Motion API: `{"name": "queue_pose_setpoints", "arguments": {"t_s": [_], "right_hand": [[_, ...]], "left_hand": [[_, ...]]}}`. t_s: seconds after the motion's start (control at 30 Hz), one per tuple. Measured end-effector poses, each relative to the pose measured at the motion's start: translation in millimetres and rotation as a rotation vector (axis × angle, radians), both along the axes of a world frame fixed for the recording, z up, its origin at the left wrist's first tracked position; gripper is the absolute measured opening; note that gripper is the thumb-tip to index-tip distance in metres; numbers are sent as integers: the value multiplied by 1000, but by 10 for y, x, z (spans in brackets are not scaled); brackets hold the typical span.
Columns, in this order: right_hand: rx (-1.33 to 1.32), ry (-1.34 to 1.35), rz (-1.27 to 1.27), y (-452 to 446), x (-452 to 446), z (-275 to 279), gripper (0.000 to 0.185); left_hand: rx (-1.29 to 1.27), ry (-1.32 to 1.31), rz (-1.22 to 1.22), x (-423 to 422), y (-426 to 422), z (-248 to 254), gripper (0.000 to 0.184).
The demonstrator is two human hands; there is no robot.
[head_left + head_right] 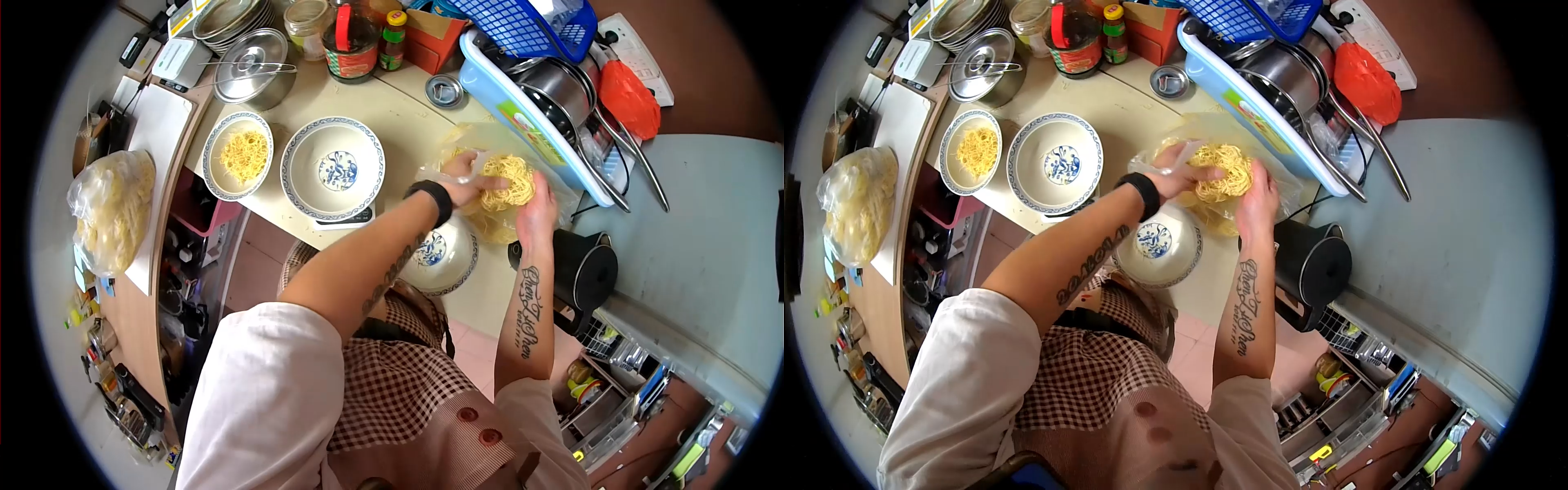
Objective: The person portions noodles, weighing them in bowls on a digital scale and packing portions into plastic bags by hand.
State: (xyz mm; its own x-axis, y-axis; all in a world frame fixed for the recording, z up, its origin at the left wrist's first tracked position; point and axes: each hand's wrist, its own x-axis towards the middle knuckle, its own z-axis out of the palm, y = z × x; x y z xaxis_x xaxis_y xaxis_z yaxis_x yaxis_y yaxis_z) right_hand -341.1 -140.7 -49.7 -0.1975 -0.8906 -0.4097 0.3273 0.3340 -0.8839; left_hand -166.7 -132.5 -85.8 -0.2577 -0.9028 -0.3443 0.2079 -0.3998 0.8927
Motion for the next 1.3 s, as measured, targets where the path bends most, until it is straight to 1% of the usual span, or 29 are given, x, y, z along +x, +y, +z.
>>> {"name": "queue_pose_setpoints", "arguments": {"t_s": [0.07,0.1,0.2,0.23,0.3,0.33,0.37,0.4,0.43,0.47,0.5,0.53,0.57,0.63,0.67,0.7,0.73,0.77,0.8,0.87,0.9,0.93,1.0,1.03,1.07,1.13,1.17,1.27,1.3], "right_hand": [[38,-112,-87,-1,12,18,36],[61,-198,-127,-20,-55,-19,37],[103,-423,-152,-50,-243,-116,37],[78,-423,-155,-59,-275,-176,38],[30,-418,-164,-59,-315,-264,39],[67,-342,-115,-65,-321,-283,41],[103,-269,-66,-65,-302,-319,43],[136,-197,-20,-57,-265,-330,45],[138,278,12,13,-66,-183,58],[121,373,151,32,-6,-122,61],[99,464,294,21,50,-89,64],[81,558,437,28,141,38,67],[114,566,572,8,182,215,72],[150,556,671,-54,112,91,72],[171,550,722,-54,80,39,73],[213,488,662,-28,158,219,76],[203,455,565,4,126,203,77],[194,421,469,42,76,156,77],[184,385,374,67,29,103,78],[107,248,141,156,-133,22,76],[61,176,27,174,-162,6,75],[7,104,14,188,-154,15,73],[-95,-32,-23,282,-156,112,69],[-128,-56,-65,317,-94,228,60],[-125,-126,-41,341,-141,256,57],[-129,-266,7,352,-264,320,53],[-139,-281,-8,377,-245,390,50],[-205,-552,41,427,-297,513,51],[-258,-621,101,432,-325,522,50]], "left_hand": [[226,285,31,142,-12,136,64],[324,217,200,145,-19,71,44],[412,250,389,275,-128,-96,35],[420,166,406,335,-174,-131,31],[399,267,529,282,-194,-174,28],[387,317,591,254,-210,-177,26],[366,277,507,232,-212,-200,36],[350,248,463,199,-212,-222,40],[336,223,414,131,-198,-244,44],[322,197,367,90,-180,-269,48],[291,206,347,95,-169,-357,59],[330,208,356,104,-148,-246,59],[374,211,362,89,-117,-133,59],[405,194,339,120,-107,71,59],[424,184,348,127,-99,52,56],[440,173,360,143,-119,15,53],[455,163,371,164,-156,-42,50],[342,73,445,181,-216,-344,47],[227,-19,518,192,-300,-842,45],[425,51,620,280,-299,-207,34],[386,-59,582,289,-320,-349,31],[342,-171,542,321,-357,-396,28],[423,-47,619,206,-301,-344,24],[463,18,663,174,-279,-286,23],[444,10,653,172,-271,-416,22],[398,1,630,144,-303,-899,20],[421,-36,700,99,-311,-1010,16],[403,61,665,79,-216,-627,22],[279,52,570,49,-161,-584,28]]}}
